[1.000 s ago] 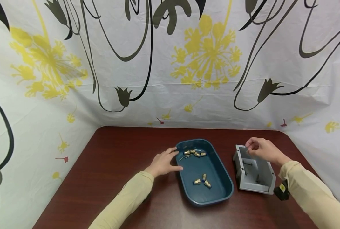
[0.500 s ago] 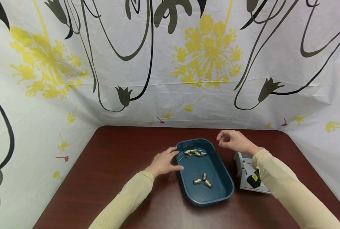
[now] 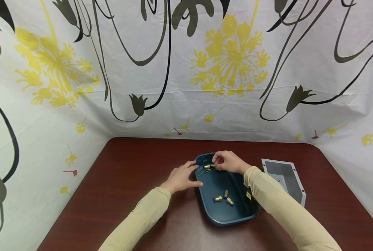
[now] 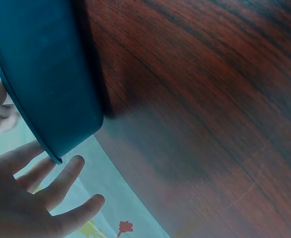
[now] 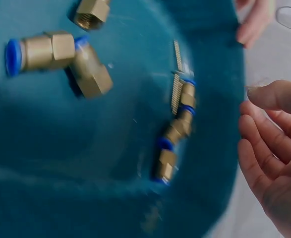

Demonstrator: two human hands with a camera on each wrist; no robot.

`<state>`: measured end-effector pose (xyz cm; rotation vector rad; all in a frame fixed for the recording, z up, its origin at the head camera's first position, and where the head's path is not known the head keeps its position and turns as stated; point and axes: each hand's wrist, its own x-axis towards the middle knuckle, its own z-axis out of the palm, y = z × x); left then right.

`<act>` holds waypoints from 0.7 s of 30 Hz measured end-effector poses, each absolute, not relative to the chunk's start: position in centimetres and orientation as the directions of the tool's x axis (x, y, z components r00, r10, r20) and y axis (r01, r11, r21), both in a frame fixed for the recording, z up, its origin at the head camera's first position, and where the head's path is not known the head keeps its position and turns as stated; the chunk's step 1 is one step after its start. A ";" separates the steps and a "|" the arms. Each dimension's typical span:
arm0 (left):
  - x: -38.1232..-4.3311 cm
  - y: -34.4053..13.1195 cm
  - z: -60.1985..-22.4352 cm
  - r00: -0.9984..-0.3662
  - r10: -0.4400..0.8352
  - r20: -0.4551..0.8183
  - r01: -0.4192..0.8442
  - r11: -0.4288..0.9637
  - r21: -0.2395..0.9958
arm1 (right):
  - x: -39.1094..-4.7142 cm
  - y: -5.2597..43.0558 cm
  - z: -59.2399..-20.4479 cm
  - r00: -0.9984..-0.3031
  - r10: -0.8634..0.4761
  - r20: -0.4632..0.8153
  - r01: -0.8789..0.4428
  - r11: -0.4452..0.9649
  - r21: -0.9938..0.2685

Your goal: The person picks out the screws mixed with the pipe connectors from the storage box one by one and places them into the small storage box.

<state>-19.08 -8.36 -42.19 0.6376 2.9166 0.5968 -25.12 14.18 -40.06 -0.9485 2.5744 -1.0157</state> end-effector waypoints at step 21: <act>-19.0 -8.5 -42.1 -0.903 0.430 -0.015 0.389 0.831 0.398 | -25.8 11.0 -44.1 -0.821 -0.571 -0.020 -0.438 0.652 -0.619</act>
